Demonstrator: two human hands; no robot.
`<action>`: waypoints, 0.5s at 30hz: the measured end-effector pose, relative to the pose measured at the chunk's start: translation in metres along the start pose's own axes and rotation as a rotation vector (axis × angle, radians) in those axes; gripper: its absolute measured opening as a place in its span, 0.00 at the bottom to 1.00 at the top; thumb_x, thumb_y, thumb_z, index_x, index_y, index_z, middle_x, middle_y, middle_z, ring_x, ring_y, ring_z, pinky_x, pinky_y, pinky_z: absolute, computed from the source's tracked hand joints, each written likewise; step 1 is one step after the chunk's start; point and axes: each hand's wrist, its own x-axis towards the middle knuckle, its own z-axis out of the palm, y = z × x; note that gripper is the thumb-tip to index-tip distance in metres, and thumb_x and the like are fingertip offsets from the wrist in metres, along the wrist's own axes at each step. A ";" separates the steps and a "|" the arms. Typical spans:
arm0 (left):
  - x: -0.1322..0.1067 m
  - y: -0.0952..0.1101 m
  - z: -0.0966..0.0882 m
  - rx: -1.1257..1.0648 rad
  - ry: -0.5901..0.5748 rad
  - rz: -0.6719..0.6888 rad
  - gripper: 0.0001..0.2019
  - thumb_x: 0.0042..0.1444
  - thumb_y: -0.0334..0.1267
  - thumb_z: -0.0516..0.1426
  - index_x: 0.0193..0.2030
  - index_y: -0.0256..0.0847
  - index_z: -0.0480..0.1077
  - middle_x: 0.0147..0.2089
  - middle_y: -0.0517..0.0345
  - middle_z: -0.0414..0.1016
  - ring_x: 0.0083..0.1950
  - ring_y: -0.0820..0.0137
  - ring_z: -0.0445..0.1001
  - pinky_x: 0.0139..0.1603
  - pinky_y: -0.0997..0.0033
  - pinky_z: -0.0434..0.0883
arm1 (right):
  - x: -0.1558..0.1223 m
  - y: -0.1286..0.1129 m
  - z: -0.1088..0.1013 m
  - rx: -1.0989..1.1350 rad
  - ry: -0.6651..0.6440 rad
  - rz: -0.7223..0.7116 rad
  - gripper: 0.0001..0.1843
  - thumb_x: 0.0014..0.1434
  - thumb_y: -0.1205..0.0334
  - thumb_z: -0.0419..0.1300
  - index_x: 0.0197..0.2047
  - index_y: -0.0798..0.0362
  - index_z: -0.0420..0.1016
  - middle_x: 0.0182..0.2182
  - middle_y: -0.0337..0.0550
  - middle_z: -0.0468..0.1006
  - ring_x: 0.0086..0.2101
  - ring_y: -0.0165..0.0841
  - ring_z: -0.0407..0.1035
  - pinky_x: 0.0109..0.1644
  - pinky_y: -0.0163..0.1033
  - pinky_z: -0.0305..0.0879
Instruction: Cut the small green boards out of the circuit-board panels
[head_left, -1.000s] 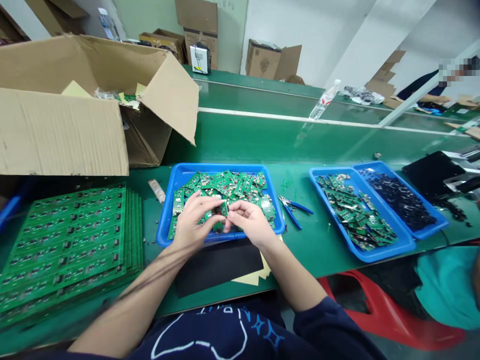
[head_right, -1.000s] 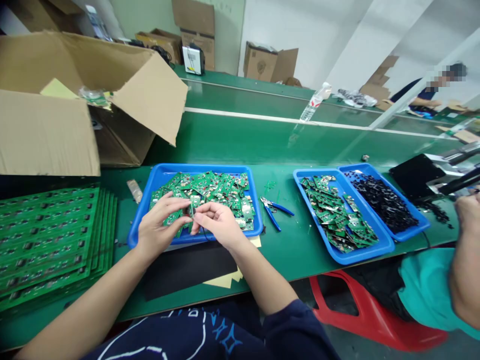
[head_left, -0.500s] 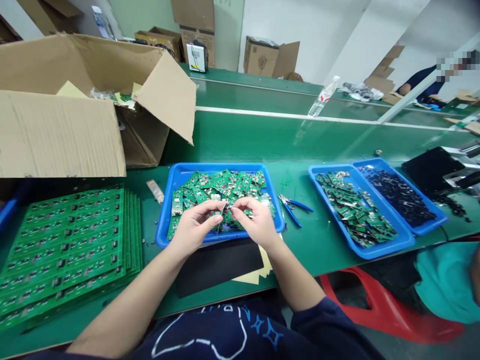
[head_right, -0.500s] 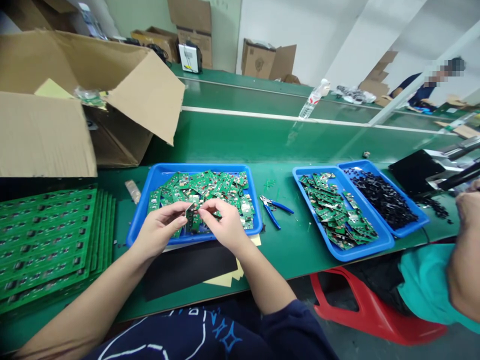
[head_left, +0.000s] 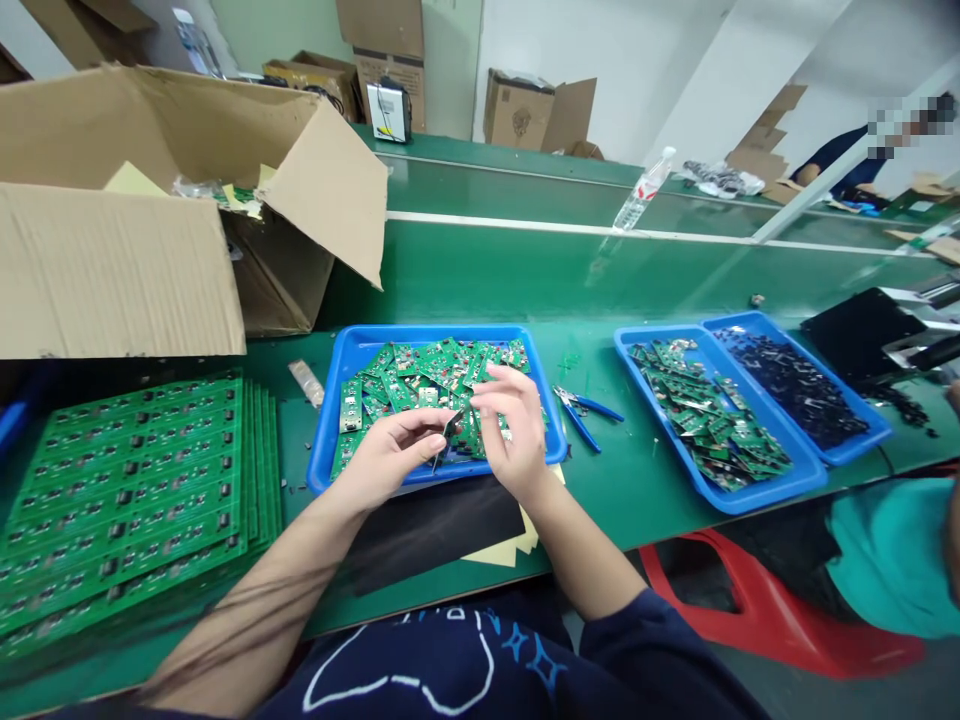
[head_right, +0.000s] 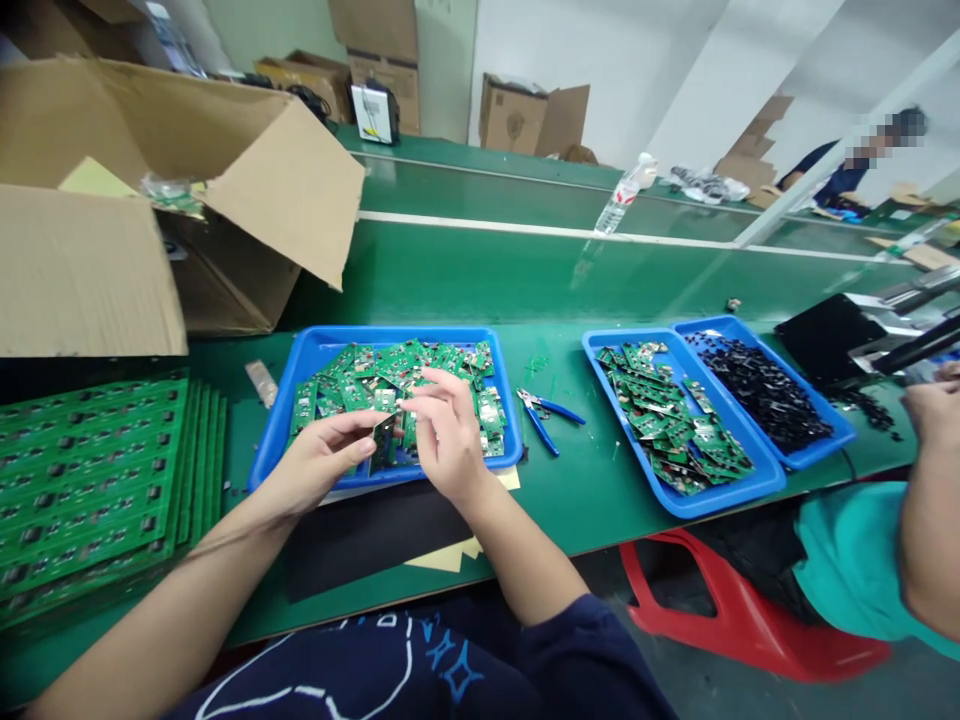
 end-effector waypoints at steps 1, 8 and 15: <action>0.000 0.001 -0.001 0.037 0.021 0.030 0.16 0.46 0.46 0.61 0.39 0.39 0.75 0.39 0.49 0.78 0.41 0.62 0.75 0.42 0.64 0.72 | 0.001 0.001 -0.002 -0.017 -0.017 -0.019 0.13 0.59 0.68 0.50 0.47 0.50 0.65 0.47 0.50 0.71 0.47 0.36 0.68 0.53 0.49 0.63; 0.000 0.005 -0.006 0.143 -0.019 0.096 0.13 0.49 0.41 0.60 0.40 0.38 0.74 0.39 0.50 0.78 0.40 0.64 0.75 0.43 0.65 0.72 | 0.008 0.005 -0.008 -0.146 -0.147 -0.128 0.07 0.57 0.66 0.56 0.37 0.47 0.73 0.37 0.41 0.79 0.43 0.35 0.70 0.61 0.55 0.49; -0.002 0.006 -0.009 0.139 -0.146 -0.010 0.13 0.51 0.42 0.58 0.41 0.38 0.74 0.38 0.51 0.78 0.36 0.66 0.76 0.37 0.67 0.74 | -0.001 0.002 -0.002 -0.103 -0.030 -0.258 0.15 0.57 0.73 0.52 0.39 0.45 0.74 0.37 0.40 0.78 0.38 0.31 0.71 0.60 0.52 0.52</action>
